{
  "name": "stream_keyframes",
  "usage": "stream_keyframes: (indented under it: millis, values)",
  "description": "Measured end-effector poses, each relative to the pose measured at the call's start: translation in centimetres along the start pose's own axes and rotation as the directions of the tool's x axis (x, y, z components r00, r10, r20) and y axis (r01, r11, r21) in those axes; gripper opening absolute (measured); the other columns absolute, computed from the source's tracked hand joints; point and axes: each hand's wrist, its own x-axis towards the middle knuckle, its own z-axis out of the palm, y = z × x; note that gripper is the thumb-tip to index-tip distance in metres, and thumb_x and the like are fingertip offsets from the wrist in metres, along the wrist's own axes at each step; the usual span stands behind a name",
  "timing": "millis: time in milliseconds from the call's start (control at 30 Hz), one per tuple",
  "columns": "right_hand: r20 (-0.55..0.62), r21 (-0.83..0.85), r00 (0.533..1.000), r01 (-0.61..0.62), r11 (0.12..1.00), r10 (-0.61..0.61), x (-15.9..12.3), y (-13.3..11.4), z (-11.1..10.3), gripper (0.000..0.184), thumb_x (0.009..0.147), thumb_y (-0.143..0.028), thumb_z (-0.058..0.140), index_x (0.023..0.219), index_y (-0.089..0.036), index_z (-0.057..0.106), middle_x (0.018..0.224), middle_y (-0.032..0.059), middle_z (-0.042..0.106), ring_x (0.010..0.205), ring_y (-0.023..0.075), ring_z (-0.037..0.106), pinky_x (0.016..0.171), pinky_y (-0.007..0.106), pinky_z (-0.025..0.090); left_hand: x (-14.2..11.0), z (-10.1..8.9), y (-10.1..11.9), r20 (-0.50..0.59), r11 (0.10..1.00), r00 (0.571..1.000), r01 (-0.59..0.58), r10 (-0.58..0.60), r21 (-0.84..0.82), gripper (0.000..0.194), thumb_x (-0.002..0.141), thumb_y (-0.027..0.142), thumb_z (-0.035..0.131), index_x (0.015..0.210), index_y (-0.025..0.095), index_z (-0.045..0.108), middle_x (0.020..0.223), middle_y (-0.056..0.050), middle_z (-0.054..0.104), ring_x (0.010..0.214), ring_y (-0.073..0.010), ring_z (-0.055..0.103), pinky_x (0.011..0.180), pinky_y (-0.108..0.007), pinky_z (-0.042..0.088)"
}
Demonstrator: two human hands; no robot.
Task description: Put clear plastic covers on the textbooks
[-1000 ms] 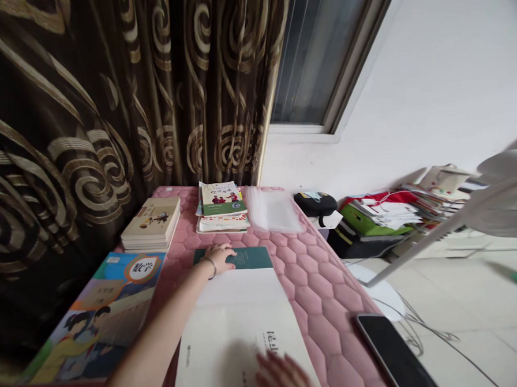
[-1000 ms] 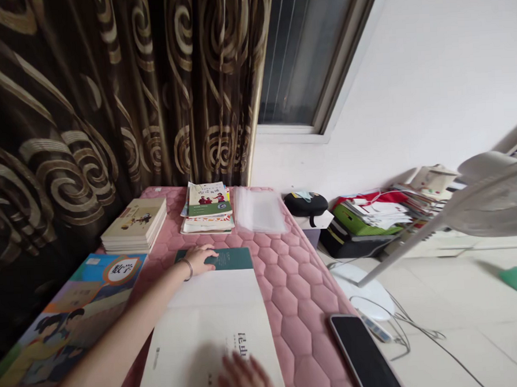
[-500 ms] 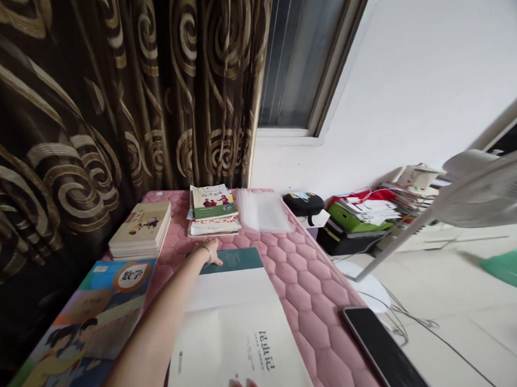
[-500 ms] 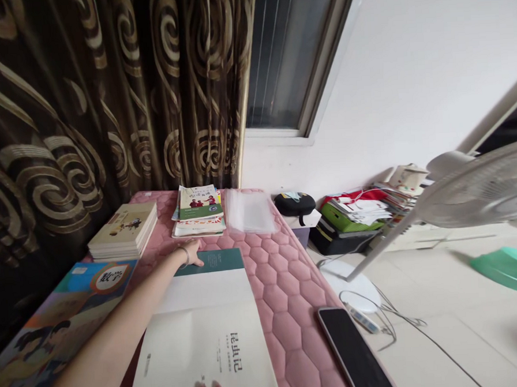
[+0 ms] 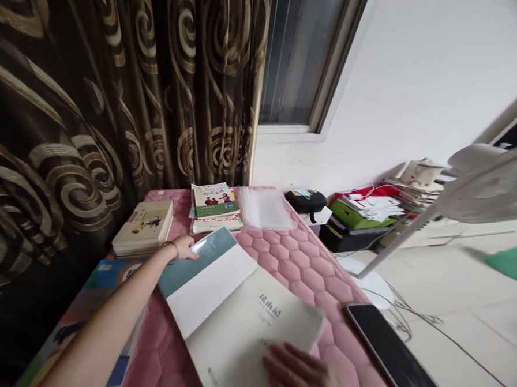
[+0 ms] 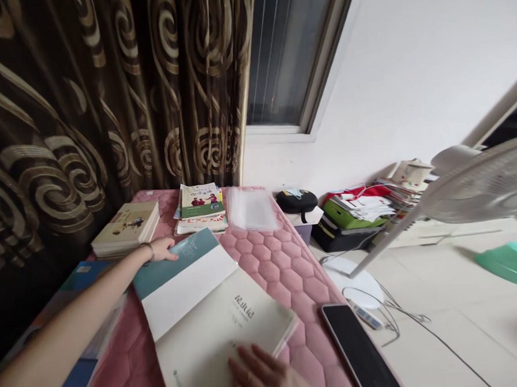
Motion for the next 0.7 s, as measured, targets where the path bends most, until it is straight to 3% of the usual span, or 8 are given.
stream_keyframes:
  millis: [33, 133, 233, 333, 433, 500, 600, 700]
  values:
    - [0.108, 0.067, 0.994, -0.002, 0.998, -0.006, 0.2, 1.8, -1.5, 0.036, 0.093, -0.027, 0.048, 0.129, -0.026, 0.052, 0.129, 0.0021, 0.057, 0.121, 0.0202, 0.053, 0.099, 0.035, 0.050, -0.9, -0.3, -0.8, 0.004, 0.999, 1.000, 0.015, -0.015, -0.028, 0.036, 0.041, 0.037, 0.077, 0.052, 0.021, 0.047, 0.050, 0.006, 0.053, 0.059, -0.0167, 0.055, 0.051, -0.023, 0.036]
    - [0.236, 0.160, 0.971, -0.090, 0.983, 0.051, 0.9, 7.3, -3.7, 0.035, 0.096, -0.024, 0.041, 0.130, -0.029, 0.051, 0.128, -0.0010, 0.058, 0.124, 0.0159, 0.049, 0.105, 0.035, 0.043, -3.9, -0.5, -2.9, 0.045, 0.990, 0.997, 0.066, -0.060, -0.127, 0.036, 0.045, 0.047, 0.073, 0.057, 0.021, 0.051, 0.055, 0.004, 0.060, 0.059, -0.0188, 0.059, 0.052, -0.026, 0.042]
    - [0.273, 0.193, 0.945, -0.239, 0.952, 0.182, 1.5, 11.6, -2.7, 0.035, 0.098, -0.028, 0.035, 0.125, -0.025, 0.057, 0.124, 0.0015, 0.062, 0.121, 0.0162, 0.052, 0.107, 0.038, 0.041, -6.7, -0.1, -4.1, 0.099, 0.931, 0.988, 0.144, -0.117, -0.336, 0.042, 0.045, 0.050, 0.074, 0.067, 0.019, 0.058, 0.061, 0.001, 0.066, 0.060, -0.0203, 0.063, 0.055, -0.028, 0.047]
    - [0.309, 0.207, 0.911, -0.343, 0.916, 0.272, 1.8, 13.9, -0.5, 0.035, 0.097, -0.029, 0.036, 0.124, -0.025, 0.058, 0.125, 0.0019, 0.061, 0.123, 0.0174, 0.051, 0.108, 0.039, 0.040, -8.9, 0.5, -4.6, 0.073, 0.834, 0.983, 0.184, -0.171, -0.521, 0.043, 0.043, 0.047, 0.078, 0.069, 0.018, 0.061, 0.059, 0.001, 0.066, 0.058, -0.0191, 0.063, 0.055, -0.028, 0.047]
    - [0.327, 0.226, 0.903, -0.360, 0.905, 0.278, 2.3, 14.8, 0.3, 0.035, 0.095, -0.026, 0.040, 0.126, -0.024, 0.057, 0.128, 0.0029, 0.059, 0.122, 0.0176, 0.052, 0.105, 0.038, 0.043, -10.4, 1.0, -4.6, 0.003, 0.777, 0.976, 0.174, -0.217, -0.605, 0.041, 0.043, 0.046, 0.078, 0.068, 0.018, 0.063, 0.057, 0.003, 0.066, 0.057, -0.0184, 0.063, 0.055, -0.027, 0.047]
    - [0.349, 0.215, 0.899, -0.350, 0.912, 0.263, 2.8, 14.8, -0.2, 0.036, 0.093, -0.018, 0.040, 0.124, -0.024, 0.058, 0.130, 0.0040, 0.057, 0.121, 0.0181, 0.053, 0.103, 0.039, 0.044, -11.2, 1.4, -4.5, 0.008, 0.708, 0.969, 0.187, -0.248, -0.681, 0.042, 0.043, 0.045, 0.078, 0.072, 0.018, 0.064, 0.061, 0.001, 0.068, 0.062, -0.0200, 0.065, 0.059, -0.029, 0.050]
    - [0.380, 0.172, 0.885, -0.353, 0.920, 0.269, 4.4, 13.9, -1.8, 0.041, 0.086, -0.005, 0.041, 0.112, -0.024, 0.066, 0.126, 0.0044, 0.061, 0.119, 0.0211, 0.055, 0.109, 0.048, 0.035, -11.7, 1.8, -4.2, 0.034, 0.609, 0.950, 0.227, -0.311, -0.760, 0.043, 0.044, 0.041, 0.077, 0.077, 0.018, 0.065, 0.066, -0.001, 0.071, 0.065, -0.0223, 0.067, 0.062, -0.032, 0.052]
    - [0.233, 0.229, 0.882, -0.458, 0.859, 0.409, 7.4, 11.0, -2.4, 0.039, 0.082, -0.004, 0.043, 0.105, -0.023, 0.068, 0.127, 0.0055, 0.060, 0.124, 0.0234, 0.050, 0.109, 0.051, 0.034, -11.8, 1.9, -3.9, 0.040, 0.574, 0.928, 0.262, -0.370, -0.776, 0.034, 0.045, 0.038, 0.073, 0.071, 0.018, 0.065, 0.059, 0.000, 0.069, 0.058, -0.0222, 0.065, 0.058, -0.032, 0.051]
